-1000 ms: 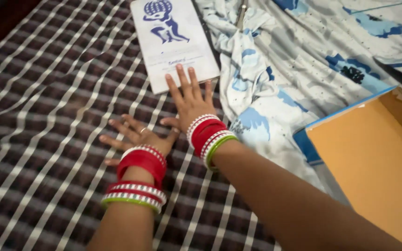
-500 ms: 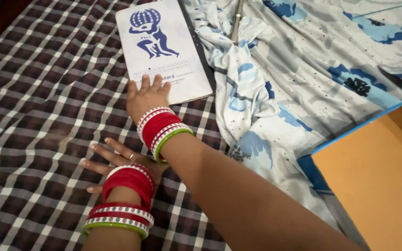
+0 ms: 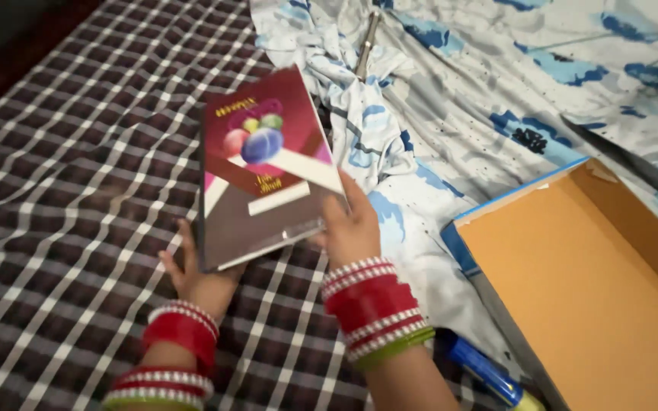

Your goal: Organize notebooks and electronic accessories in a bedroom.

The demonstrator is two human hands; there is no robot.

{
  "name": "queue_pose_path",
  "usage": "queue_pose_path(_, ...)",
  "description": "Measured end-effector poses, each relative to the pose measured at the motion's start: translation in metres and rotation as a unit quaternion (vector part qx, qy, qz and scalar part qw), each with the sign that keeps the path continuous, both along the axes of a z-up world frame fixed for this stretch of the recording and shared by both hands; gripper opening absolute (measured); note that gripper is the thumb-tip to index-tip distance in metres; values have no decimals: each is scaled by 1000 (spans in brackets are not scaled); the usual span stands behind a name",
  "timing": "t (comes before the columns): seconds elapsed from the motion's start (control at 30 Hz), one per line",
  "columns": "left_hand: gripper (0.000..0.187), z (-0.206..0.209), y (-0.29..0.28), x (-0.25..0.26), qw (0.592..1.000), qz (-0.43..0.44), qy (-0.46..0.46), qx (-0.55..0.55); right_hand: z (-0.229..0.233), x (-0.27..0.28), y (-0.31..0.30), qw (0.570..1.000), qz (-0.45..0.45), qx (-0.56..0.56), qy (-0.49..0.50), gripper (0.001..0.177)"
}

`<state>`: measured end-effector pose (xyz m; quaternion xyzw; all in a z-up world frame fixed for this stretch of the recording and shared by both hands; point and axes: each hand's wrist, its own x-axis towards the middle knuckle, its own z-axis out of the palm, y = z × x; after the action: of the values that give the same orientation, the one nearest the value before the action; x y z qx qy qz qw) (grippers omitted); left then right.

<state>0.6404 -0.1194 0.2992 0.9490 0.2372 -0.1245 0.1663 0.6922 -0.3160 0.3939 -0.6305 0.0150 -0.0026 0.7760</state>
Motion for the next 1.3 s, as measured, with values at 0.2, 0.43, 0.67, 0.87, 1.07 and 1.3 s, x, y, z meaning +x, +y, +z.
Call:
queue_pose_path(0.2, 56, -36, 13, -52, 832, -126, -323, -432, -20, -87, -37, 953, 110, 214, 182, 65)
queue_pose_path(0.43, 65, 36, -52, -239, 402, 366, -389, -743, -36, -194, -70, 919, 181, 210, 279, 79)
queue_pose_path(0.67, 40, 3, -103, -342, 482, 367, -359, -710, -125, -281, -98, 938, 80, 187, 282, 48)
queue_pose_path(0.87, 37, 37, -140, -437, 486, 514, -287, -646, -76, -368, -112, 888, 45, 259, 378, 44)
queue_pose_path(1.07, 52, 34, -174, -497, 465, 432, -384, -670, -37, -459, -126, 857, -3, 310, 412, 50)
queue_pose_path(1.3, 50, -165, -232, -591, 598, 335, -485, -543, -405, -431, -299, 932, 360, -18, 23, 45)
